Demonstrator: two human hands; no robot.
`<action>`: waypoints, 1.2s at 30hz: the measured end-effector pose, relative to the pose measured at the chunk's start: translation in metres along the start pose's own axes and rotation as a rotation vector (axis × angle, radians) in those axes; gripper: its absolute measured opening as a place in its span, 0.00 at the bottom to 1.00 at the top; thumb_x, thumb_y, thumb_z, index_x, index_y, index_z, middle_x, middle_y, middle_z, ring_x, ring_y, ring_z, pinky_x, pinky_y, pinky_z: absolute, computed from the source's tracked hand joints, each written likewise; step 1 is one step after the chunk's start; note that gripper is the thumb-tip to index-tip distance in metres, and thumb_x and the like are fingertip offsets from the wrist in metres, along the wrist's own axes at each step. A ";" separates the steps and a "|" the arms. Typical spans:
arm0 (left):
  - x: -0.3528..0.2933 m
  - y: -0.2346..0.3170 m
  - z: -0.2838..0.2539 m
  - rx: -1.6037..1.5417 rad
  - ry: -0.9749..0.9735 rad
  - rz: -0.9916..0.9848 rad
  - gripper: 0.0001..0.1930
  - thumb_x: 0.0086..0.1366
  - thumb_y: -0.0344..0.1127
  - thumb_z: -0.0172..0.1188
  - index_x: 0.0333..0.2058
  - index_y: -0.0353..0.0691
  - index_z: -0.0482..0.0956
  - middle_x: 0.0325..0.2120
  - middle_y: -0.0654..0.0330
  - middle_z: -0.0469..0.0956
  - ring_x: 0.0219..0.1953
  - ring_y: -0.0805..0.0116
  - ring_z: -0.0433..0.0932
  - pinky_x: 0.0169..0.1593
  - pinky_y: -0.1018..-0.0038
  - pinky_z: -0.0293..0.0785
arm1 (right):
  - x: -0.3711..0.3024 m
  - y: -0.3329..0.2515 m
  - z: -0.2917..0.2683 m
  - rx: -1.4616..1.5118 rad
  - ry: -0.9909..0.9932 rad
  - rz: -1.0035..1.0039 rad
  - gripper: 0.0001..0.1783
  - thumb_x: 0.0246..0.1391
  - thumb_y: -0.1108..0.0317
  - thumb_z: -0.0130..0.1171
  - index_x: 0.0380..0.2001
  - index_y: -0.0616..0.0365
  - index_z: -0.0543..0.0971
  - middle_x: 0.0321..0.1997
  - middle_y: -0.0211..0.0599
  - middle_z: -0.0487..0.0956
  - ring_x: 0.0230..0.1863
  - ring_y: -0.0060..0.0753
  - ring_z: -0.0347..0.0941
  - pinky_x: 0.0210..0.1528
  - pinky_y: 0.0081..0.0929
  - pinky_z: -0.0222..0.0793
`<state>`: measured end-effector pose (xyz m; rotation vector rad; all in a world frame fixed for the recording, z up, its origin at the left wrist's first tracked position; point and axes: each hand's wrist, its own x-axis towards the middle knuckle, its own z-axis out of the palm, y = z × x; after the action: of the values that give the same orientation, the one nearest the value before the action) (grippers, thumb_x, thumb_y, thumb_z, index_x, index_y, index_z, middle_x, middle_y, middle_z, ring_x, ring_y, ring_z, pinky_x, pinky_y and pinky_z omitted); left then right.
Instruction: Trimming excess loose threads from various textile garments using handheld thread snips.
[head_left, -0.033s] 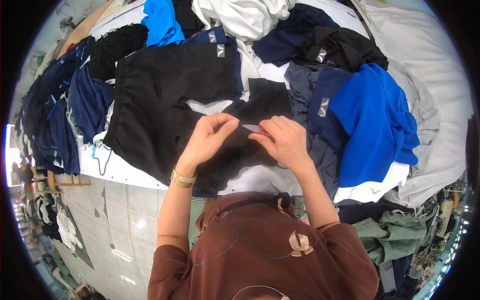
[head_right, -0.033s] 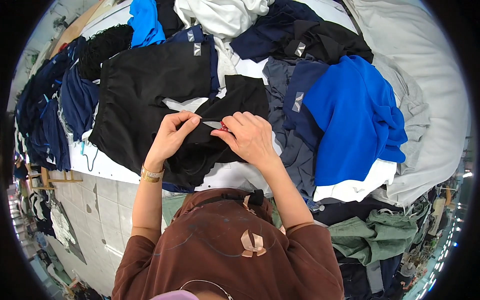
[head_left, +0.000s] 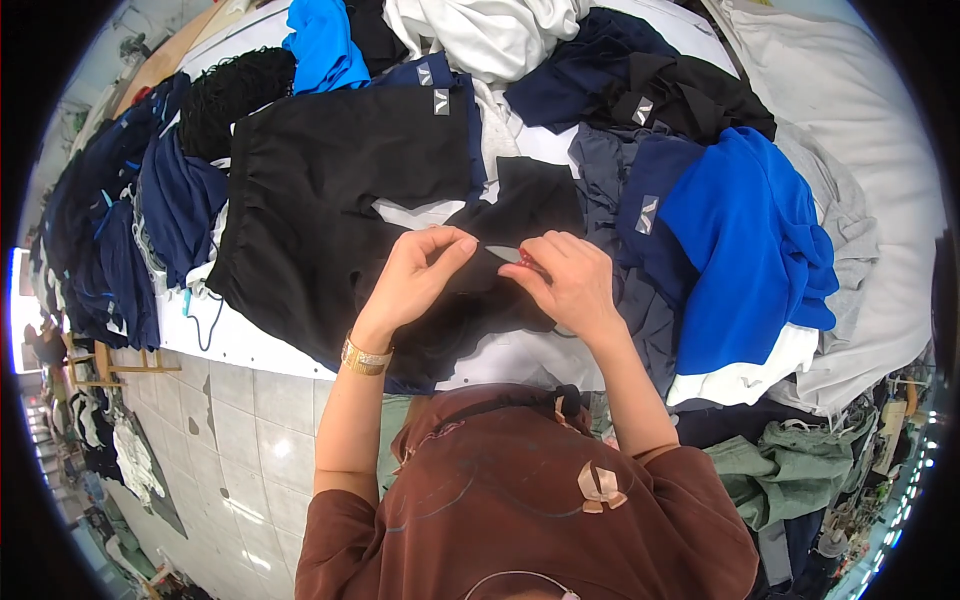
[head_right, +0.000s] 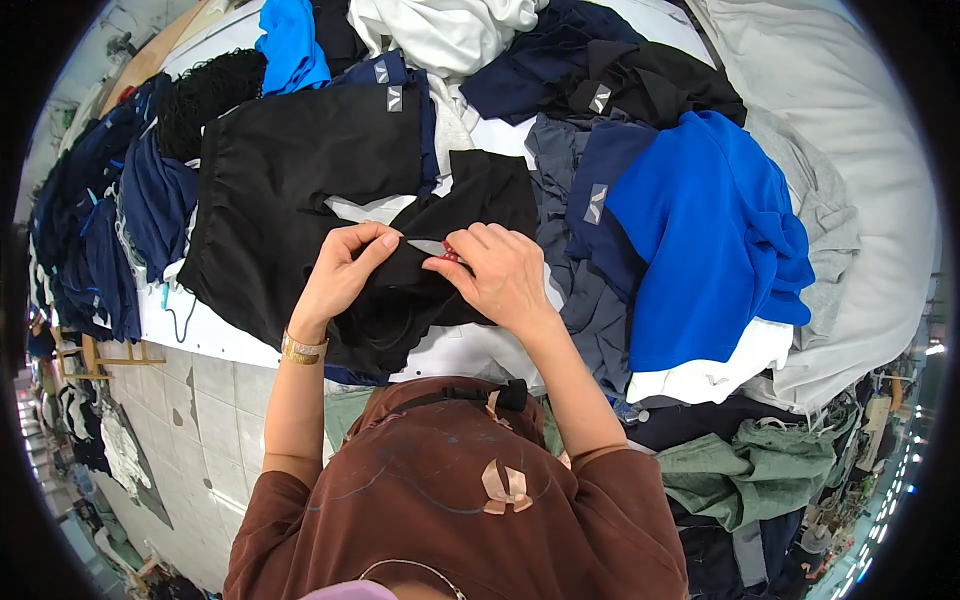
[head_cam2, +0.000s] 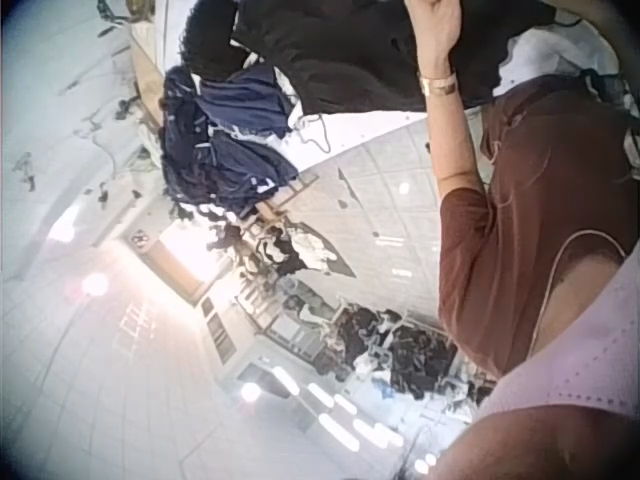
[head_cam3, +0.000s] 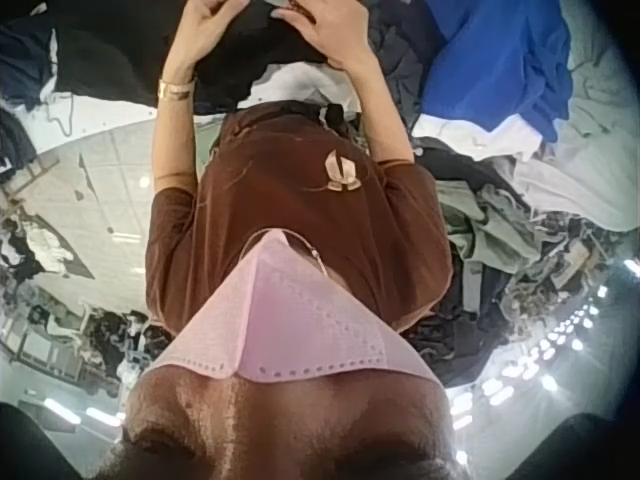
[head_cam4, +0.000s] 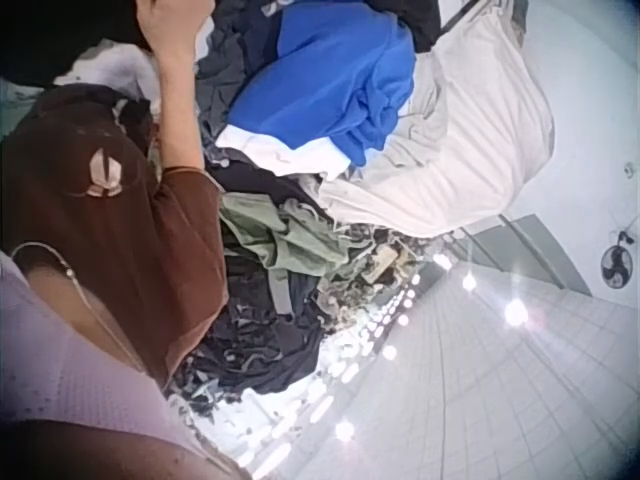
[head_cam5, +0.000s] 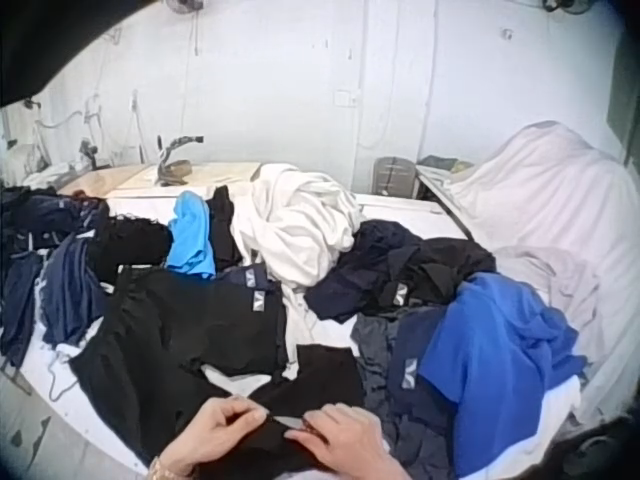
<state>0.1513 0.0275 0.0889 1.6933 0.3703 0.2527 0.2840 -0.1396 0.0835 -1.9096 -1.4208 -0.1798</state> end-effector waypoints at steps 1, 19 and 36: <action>0.001 0.000 0.000 -0.012 0.001 0.006 0.12 0.65 0.36 0.55 0.34 0.30 0.78 0.26 0.67 0.75 0.30 0.82 0.67 0.36 0.81 0.65 | -0.001 0.003 0.002 0.047 0.027 0.021 0.17 0.46 0.56 0.66 0.25 0.57 0.73 0.20 0.32 0.71 0.21 0.35 0.68 0.24 0.27 0.64; 0.009 -0.010 -0.012 -0.302 0.019 -0.086 0.13 0.69 0.38 0.50 0.35 0.33 0.77 0.28 0.71 0.76 0.31 0.86 0.70 0.38 0.86 0.66 | -0.014 0.027 0.033 1.294 -0.144 0.775 0.10 0.55 0.61 0.61 0.27 0.55 0.78 0.22 0.14 0.68 0.25 0.07 0.59 0.27 0.14 0.55; 0.008 -0.004 -0.009 -0.388 0.027 -0.172 0.10 0.64 0.35 0.59 0.34 0.33 0.81 0.27 0.68 0.79 0.29 0.85 0.72 0.35 0.87 0.67 | -0.001 -0.001 0.010 0.233 0.055 0.172 0.15 0.51 0.59 0.61 0.31 0.62 0.74 0.25 0.37 0.69 0.26 0.40 0.69 0.26 0.32 0.66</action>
<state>0.1549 0.0398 0.0858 1.2700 0.4536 0.2054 0.2798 -0.1337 0.0765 -1.8079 -1.1796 0.0154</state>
